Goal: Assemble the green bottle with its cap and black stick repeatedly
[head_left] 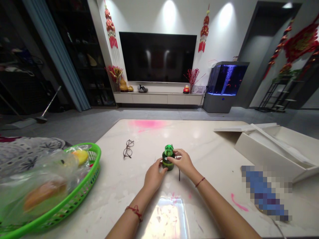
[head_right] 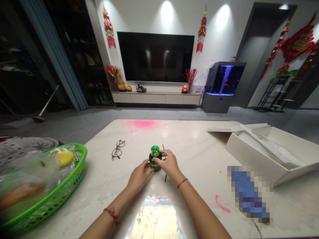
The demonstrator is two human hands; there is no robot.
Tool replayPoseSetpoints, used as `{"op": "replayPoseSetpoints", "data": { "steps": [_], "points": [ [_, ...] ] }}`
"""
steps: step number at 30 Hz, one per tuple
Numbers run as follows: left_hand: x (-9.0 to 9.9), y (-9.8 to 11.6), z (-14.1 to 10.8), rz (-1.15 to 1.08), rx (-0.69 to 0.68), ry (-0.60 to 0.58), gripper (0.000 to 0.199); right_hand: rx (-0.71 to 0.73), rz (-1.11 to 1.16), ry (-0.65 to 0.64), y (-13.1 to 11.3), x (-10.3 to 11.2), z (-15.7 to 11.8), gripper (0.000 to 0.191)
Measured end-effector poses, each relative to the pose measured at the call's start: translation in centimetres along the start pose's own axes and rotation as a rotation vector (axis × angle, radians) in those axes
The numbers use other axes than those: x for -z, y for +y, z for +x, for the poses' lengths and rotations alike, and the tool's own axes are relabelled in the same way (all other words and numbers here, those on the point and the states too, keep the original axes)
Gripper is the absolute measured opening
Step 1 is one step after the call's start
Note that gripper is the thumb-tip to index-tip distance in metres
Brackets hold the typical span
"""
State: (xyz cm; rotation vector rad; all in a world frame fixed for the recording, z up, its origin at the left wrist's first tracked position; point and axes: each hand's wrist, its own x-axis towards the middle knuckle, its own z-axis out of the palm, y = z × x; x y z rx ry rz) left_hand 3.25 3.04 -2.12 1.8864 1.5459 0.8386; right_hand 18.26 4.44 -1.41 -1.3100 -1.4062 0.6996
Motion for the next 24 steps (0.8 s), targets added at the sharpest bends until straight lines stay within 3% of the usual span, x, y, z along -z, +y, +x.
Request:
{"op": "replayPoseSetpoints", "data": {
  "steps": [24],
  "points": [
    [1.2,0.3,-0.7,-0.046,0.025,-0.100,0.045,0.030,0.043,-0.013,-0.3,0.8,-1.4,0.030]
  ]
}}
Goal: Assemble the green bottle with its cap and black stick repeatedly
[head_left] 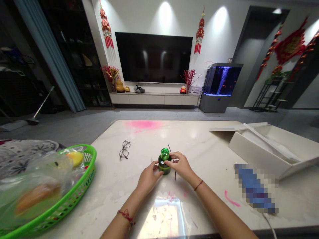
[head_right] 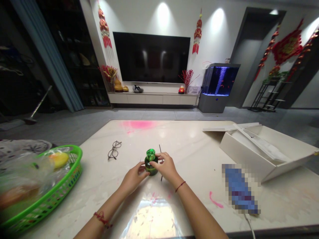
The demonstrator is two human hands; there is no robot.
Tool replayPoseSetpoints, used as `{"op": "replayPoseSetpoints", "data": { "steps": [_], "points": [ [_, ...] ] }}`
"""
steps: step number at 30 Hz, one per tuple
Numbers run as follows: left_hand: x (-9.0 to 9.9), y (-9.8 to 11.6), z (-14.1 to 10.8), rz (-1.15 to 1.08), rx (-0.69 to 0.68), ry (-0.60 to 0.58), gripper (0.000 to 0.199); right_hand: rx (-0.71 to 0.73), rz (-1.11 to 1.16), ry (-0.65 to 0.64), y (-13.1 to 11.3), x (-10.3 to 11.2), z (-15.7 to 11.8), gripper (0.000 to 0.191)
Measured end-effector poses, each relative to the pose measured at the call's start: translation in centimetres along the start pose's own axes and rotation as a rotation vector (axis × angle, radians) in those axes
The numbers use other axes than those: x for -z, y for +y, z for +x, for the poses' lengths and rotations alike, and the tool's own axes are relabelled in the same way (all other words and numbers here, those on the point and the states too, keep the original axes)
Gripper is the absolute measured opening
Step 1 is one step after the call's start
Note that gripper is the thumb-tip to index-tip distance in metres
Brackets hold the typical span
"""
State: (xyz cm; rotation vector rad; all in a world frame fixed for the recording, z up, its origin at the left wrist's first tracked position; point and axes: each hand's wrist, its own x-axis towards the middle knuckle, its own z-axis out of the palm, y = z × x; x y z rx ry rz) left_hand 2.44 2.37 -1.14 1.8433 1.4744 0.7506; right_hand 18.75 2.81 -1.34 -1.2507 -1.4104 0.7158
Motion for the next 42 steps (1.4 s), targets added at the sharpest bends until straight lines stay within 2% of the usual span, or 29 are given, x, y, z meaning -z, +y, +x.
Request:
{"op": "replayPoseSetpoints", "data": {
  "steps": [9,14,19,23,29,33,42],
  "points": [
    [0.4,1.0,-1.5,0.060,0.021,-0.022,0.044,-0.004,-0.018,-0.038,-1.1,0.5,-0.9,0.028],
    [0.5,1.3,-2.2,0.053,0.022,-0.039,0.043,0.059,-0.102,-0.062,-1.5,0.9,-1.5,0.025],
    [1.9,1.5,-2.2,-0.068,-0.037,0.003,0.049,0.109,-0.182,-0.022,-2.1,0.9,-1.8,0.026],
    [2.9,1.5,-1.6,-0.198,-0.070,0.034,0.045,0.151,-0.160,0.009,-3.0,0.7,-1.3,0.033],
    [2.2,1.4,-0.5,-0.176,-0.131,-0.052,0.047,0.215,-0.165,0.042,-4.0,0.4,-0.5,0.031],
    [1.9,1.2,0.0,-0.145,-0.152,-0.058,0.050,0.221,-0.181,0.030,-4.3,0.4,-0.4,0.025],
    [1.5,0.8,0.3,-0.123,-0.147,-0.057,0.057,0.249,-0.273,-0.019,-5.1,1.0,-0.8,0.026]
  ]
}}
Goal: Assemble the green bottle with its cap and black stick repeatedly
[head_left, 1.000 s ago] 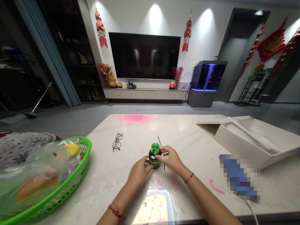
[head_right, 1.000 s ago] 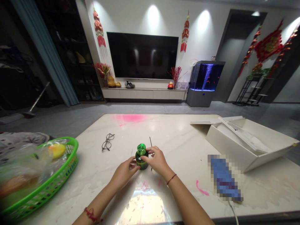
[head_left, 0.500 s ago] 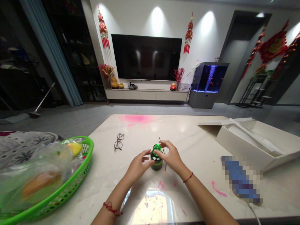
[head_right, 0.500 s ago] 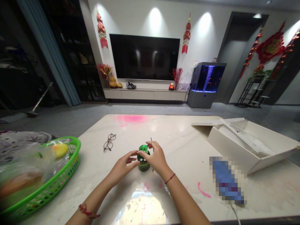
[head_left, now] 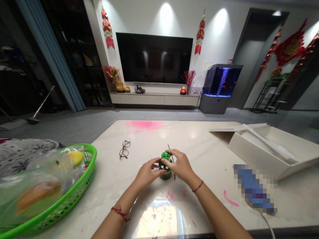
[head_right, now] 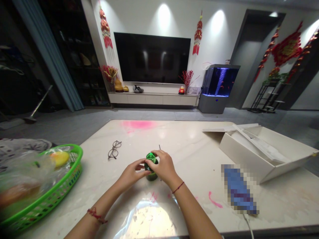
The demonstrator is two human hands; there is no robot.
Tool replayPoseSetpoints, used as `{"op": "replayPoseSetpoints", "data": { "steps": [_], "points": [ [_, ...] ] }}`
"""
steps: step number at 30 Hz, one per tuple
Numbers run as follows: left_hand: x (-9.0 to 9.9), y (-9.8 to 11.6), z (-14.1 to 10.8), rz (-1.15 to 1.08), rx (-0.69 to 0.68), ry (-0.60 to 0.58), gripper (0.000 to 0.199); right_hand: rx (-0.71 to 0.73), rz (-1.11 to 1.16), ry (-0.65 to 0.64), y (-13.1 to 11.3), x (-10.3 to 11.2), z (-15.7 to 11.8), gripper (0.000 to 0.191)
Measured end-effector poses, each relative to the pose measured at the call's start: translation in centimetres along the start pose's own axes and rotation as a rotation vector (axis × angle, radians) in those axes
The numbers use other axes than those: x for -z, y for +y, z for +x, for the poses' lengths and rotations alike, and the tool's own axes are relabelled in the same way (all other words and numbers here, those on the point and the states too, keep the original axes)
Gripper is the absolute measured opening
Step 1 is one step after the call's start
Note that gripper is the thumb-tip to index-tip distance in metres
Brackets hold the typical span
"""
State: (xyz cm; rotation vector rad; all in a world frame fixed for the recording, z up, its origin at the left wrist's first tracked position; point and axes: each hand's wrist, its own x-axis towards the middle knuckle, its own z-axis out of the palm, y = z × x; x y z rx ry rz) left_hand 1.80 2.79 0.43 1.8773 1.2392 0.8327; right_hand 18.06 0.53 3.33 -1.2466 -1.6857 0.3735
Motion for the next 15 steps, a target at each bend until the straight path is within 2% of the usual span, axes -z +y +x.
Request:
{"op": "replayPoseSetpoints", "data": {
  "steps": [9,15],
  "points": [
    [0.20,0.08,-0.06,-0.043,-0.002,-0.040,0.058,-0.005,0.076,-0.089,-0.04,0.28,-0.04,0.032],
    [0.29,0.40,-0.11,-0.041,0.022,-0.051,0.058,-0.003,0.111,-0.063,0.16,0.06,-0.13,0.035]
  ]
}}
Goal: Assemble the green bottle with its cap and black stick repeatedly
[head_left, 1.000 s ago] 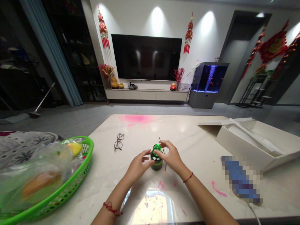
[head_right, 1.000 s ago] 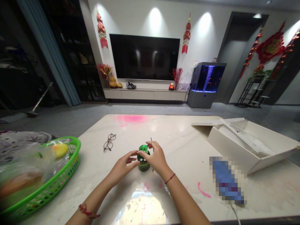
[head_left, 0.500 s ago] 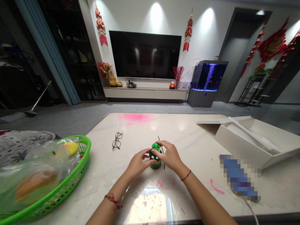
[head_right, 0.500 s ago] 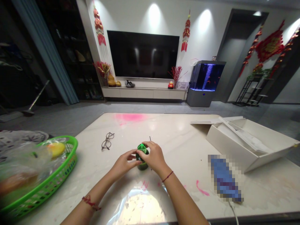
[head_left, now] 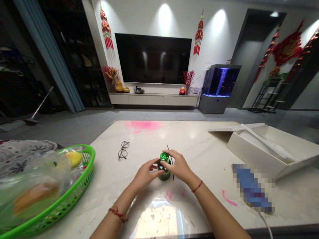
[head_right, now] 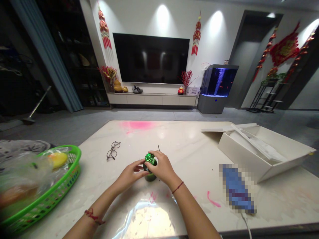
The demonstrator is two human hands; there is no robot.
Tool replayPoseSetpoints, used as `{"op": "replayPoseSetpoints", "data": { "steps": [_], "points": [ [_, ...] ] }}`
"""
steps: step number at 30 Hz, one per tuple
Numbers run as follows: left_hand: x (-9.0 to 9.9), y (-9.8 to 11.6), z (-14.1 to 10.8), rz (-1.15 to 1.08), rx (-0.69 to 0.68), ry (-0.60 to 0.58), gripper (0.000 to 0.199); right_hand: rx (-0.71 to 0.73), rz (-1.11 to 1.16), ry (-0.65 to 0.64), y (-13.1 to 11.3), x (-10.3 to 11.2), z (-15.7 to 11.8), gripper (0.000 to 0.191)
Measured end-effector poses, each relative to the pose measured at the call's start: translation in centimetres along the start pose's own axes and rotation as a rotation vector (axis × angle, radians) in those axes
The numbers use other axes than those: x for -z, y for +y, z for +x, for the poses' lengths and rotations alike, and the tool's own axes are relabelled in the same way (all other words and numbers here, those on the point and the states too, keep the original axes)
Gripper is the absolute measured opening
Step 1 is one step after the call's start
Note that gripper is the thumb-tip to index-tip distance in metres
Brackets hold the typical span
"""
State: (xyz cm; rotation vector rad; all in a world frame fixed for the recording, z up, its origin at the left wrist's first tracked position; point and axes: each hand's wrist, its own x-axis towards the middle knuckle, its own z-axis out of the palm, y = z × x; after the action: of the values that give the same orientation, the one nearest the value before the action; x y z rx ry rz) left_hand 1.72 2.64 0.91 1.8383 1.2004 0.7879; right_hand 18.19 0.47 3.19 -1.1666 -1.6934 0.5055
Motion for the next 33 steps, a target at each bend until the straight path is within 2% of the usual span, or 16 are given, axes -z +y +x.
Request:
{"op": "replayPoseSetpoints", "data": {
  "steps": [6,9,16,24,33],
  "points": [
    [-0.1,0.1,0.0,-0.001,0.007,0.013,0.059,0.002,-0.018,0.063,0.4,-0.7,-0.2,0.048],
    [-0.1,0.1,0.0,0.002,0.016,0.018,0.058,0.002,-0.057,0.101,0.6,-0.9,-0.2,0.044],
    [0.0,0.3,-0.2,0.015,-0.003,0.006,0.057,-0.011,-0.058,0.075,1.0,-0.3,-0.3,0.045],
    [-0.1,0.0,-0.1,-0.005,-0.004,0.018,0.057,-0.040,0.012,0.074,1.5,0.4,-0.6,0.059],
    [-0.1,0.1,-0.2,-0.034,0.043,0.037,0.061,-0.028,-0.009,0.065,1.2,0.3,-1.2,0.049]
  ]
}}
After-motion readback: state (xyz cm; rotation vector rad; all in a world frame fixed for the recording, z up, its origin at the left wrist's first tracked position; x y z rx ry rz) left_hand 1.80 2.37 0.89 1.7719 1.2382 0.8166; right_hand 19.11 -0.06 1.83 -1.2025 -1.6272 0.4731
